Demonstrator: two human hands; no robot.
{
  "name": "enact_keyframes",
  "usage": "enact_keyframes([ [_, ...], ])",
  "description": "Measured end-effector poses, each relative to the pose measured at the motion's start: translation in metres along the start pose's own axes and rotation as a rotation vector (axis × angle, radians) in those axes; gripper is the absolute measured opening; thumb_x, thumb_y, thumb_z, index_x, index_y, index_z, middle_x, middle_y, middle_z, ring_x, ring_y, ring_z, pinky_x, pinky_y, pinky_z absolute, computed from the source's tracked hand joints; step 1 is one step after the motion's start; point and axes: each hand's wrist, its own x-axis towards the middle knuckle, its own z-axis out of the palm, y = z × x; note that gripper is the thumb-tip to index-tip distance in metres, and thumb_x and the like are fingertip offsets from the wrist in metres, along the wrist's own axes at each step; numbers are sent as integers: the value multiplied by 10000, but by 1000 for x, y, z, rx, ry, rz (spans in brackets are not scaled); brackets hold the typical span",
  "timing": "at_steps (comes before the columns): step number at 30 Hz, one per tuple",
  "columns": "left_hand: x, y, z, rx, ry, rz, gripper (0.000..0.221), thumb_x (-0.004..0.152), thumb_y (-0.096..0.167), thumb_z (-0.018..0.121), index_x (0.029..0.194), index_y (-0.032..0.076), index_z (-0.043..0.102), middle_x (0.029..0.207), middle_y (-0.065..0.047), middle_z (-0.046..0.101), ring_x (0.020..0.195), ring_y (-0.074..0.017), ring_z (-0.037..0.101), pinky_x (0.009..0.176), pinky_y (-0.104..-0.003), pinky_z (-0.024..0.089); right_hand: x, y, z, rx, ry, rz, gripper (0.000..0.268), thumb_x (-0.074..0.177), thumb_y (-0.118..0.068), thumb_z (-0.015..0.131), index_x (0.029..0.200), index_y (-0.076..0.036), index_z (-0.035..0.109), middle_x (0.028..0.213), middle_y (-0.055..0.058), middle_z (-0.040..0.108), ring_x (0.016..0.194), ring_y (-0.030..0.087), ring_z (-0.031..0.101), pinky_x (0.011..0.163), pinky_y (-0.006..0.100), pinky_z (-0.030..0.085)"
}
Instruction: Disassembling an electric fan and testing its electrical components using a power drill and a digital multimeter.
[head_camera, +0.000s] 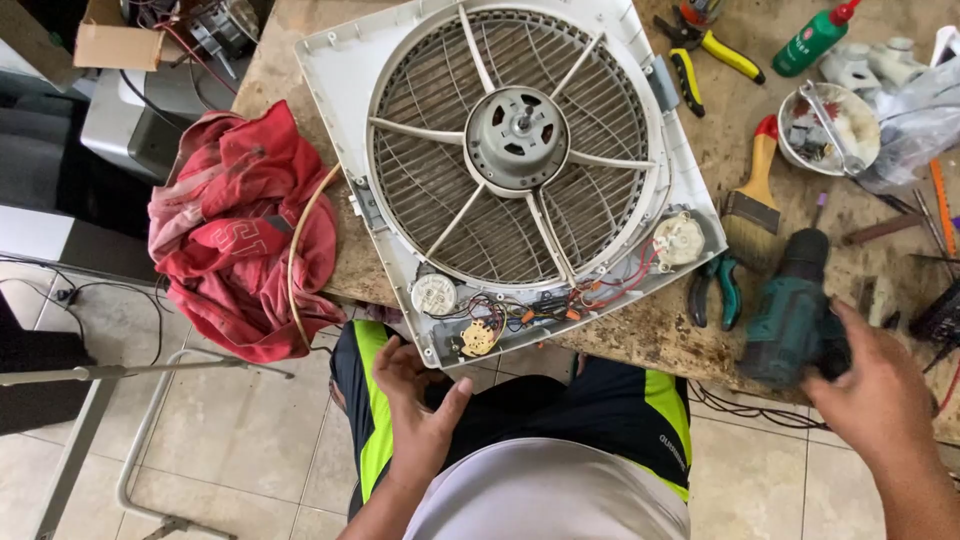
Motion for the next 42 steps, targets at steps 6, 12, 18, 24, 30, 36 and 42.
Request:
enact_keyframes([
  [6, 6, 28, 14, -100, -95, -161, 829, 783, 219, 811, 1398, 77, 273, 1316, -128, 608, 1106, -227, 679, 870, -329, 576, -26, 18, -21, 646, 175, -44, 297, 907, 75, 643, 1188, -13, 683, 869, 138, 620, 772, 209, 511, 763, 363, 382],
  [12, 10, 27, 24, -146, -69, -143, 840, 805, 201, 824, 1441, 63, 292, 1302, -134, 581, 1155, -218, 666, 969, -316, 561, -43, 21, -25, 647, 140, -228, 230, 1000, -148, 614, 1159, -19, 720, 1406, 144, 647, 1431, 304, 539, 1434, 505, 286],
  [18, 12, 29, 25, -223, -100, -199, 834, 819, 211, 801, 1419, 86, 235, 1324, -154, 607, 1177, -218, 642, 987, -319, 536, -64, -51, -57, 97, -89, -28, 556, 676, -476, 849, 1188, -274, 771, 1222, -99, 753, 1205, 96, 655, 1157, 290, 460],
  [24, 12, 29, 25, -201, -103, -180, 844, 821, 229, 796, 1417, 71, 220, 1324, -162, 593, 1213, -232, 607, 1066, -338, 476, -43, -121, -112, 382, -82, -475, 332, 686, -329, 844, 995, -206, 831, 905, -64, 850, 840, 83, 788, 880, 277, 576],
  [30, 11, 25, 26, -231, -102, -162, 843, 837, 190, 789, 1431, 59, 207, 1342, -154, 536, 1238, -222, 560, 1081, -330, 453, -34, -141, -122, 452, -418, -187, 691, 679, -213, 860, 1350, -280, 710, 1364, -50, 750, 1262, 154, 698, 1173, 396, 544],
  [36, 13, 28, 25, -170, -111, -144, 849, 832, 236, 793, 1426, 47, 218, 1342, -162, 556, 1252, -237, 568, 1097, -343, 446, -38, -135, -117, 416, -299, -253, 585, 667, -247, 870, 1246, -254, 784, 1170, -55, 851, 1089, 111, 784, 953, 340, 629],
  [42, 12, 24, 26, -184, -96, -105, 862, 829, 194, 800, 1445, 29, 220, 1358, -154, 527, 1282, -229, 566, 1105, -336, 446, -35, -130, -112, 367, -216, -329, 474, 677, -295, 868, 1143, -235, 812, 1018, -63, 859, 928, 86, 782, 900, 300, 579],
])
